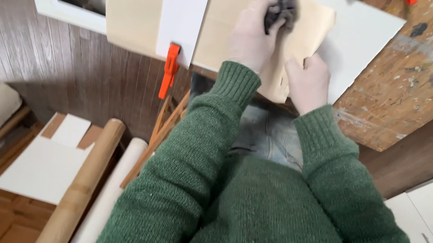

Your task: Preparing a photo for framing by covering it with protective paper and clamping it to a board.

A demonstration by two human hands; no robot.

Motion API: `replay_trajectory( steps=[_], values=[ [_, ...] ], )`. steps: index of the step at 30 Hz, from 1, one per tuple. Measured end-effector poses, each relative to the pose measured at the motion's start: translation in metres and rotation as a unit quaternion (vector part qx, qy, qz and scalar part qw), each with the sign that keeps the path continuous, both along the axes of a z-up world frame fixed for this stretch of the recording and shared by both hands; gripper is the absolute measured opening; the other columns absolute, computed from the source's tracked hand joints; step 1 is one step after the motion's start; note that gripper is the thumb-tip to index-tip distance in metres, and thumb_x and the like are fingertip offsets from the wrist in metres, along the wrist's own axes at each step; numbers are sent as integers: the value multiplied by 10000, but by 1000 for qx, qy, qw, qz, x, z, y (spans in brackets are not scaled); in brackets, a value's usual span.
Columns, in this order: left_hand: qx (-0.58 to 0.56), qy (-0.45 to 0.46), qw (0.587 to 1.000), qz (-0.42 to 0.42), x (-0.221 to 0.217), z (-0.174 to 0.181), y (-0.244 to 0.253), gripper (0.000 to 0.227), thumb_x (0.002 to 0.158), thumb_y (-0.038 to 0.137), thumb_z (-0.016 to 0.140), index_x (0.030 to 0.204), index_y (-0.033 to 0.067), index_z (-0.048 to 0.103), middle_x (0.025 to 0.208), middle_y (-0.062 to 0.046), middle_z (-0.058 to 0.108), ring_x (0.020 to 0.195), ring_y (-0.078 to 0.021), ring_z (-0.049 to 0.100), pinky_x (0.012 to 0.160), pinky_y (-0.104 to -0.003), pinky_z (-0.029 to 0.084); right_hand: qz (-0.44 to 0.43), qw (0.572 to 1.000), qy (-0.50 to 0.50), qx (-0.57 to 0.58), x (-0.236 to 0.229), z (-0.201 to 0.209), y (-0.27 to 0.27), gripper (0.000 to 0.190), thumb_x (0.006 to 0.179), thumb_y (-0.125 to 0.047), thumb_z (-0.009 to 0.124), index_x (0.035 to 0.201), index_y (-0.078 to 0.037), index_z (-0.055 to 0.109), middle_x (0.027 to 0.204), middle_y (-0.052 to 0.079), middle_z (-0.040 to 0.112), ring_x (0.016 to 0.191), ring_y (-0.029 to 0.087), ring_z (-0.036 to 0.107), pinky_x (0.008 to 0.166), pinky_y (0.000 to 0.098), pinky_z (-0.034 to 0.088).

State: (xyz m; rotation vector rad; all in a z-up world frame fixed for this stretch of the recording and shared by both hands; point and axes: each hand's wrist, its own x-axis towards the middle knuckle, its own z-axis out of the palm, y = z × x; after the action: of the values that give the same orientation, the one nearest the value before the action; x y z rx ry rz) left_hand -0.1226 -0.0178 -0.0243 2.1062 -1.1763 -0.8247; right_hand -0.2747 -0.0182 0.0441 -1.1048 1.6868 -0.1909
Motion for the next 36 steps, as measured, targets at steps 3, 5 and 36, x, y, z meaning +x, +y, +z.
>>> replay_trajectory(
  steps=[3,5,36],
  values=[
    [-89,-25,996,-7,22,8,18,381,914,143,762,1257,95,602,1166,-106,692,1099,-278,679,951,-384,571,15,1000,-3,7,1,-8,1,324,952,-229,652,1094,62,677,969,128,772,868,164,743,774,320,570],
    [-126,-42,991,6,31,11,25,403,910,127,755,1276,90,590,1212,-120,679,1125,-275,673,980,-377,572,18,1000,0,0,-3,-10,-3,328,957,-230,657,1099,64,676,986,131,772,883,166,746,781,318,573],
    [3,39,998,43,31,37,88,359,883,39,753,1219,65,629,1155,-143,705,1053,-311,716,930,-392,569,52,998,-20,0,-6,-17,7,400,960,-276,664,1066,110,673,966,156,762,877,185,738,775,322,569]
  ],
)
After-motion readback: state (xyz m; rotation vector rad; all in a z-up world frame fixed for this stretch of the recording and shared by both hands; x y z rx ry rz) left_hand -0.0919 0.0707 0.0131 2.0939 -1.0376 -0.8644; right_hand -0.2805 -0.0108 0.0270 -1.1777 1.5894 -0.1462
